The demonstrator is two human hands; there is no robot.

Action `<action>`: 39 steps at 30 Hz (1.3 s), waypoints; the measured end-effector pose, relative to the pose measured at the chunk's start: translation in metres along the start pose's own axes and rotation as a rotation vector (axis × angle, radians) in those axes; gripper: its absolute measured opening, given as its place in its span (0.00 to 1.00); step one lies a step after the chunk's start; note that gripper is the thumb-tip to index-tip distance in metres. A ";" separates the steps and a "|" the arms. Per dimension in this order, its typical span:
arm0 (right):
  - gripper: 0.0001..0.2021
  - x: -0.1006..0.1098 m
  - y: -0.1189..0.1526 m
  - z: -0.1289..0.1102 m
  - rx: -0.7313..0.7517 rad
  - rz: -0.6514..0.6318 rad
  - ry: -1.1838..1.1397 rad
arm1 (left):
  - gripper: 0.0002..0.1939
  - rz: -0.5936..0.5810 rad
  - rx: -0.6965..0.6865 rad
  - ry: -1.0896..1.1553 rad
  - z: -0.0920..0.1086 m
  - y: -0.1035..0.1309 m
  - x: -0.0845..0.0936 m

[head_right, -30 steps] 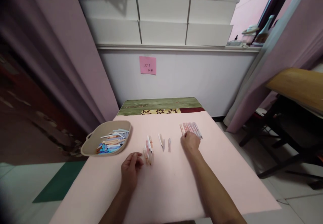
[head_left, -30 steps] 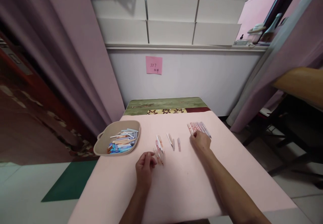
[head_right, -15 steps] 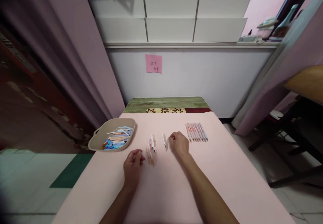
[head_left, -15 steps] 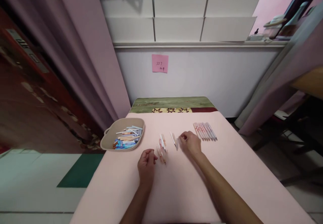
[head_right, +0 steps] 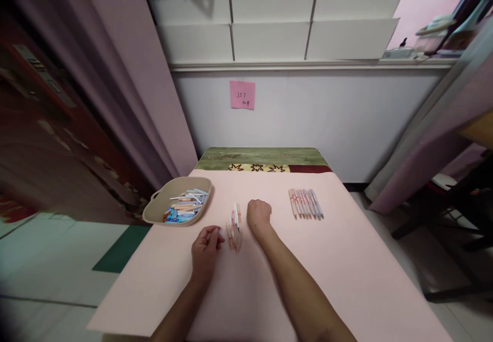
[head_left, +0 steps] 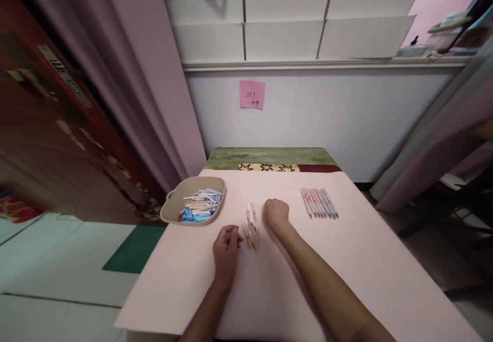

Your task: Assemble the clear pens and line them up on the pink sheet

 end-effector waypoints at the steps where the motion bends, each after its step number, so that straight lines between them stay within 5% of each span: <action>1: 0.15 0.002 0.000 -0.002 0.012 0.018 0.002 | 0.14 -0.001 -0.002 -0.003 0.000 0.000 0.000; 11: 0.15 0.006 -0.011 0.001 0.032 0.118 -0.002 | 0.13 -0.005 0.011 -0.014 -0.002 0.000 -0.002; 25: 0.12 0.000 -0.029 0.003 0.029 0.050 -0.101 | 0.15 -0.023 0.014 -0.013 -0.002 0.000 -0.002; 39: 0.05 -0.002 -0.039 0.022 0.086 0.094 -0.792 | 0.13 -0.023 -0.019 -0.079 0.002 0.002 -0.004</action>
Point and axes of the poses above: each hand's wrist, its own y-axis away from the middle knuckle, its own x-axis out of the back of the hand, z = x × y, the point moved 9 cm from there along -y, towards the middle knuckle, and after that the axes turned 12 degrees about -z, right-handed, at the moved point
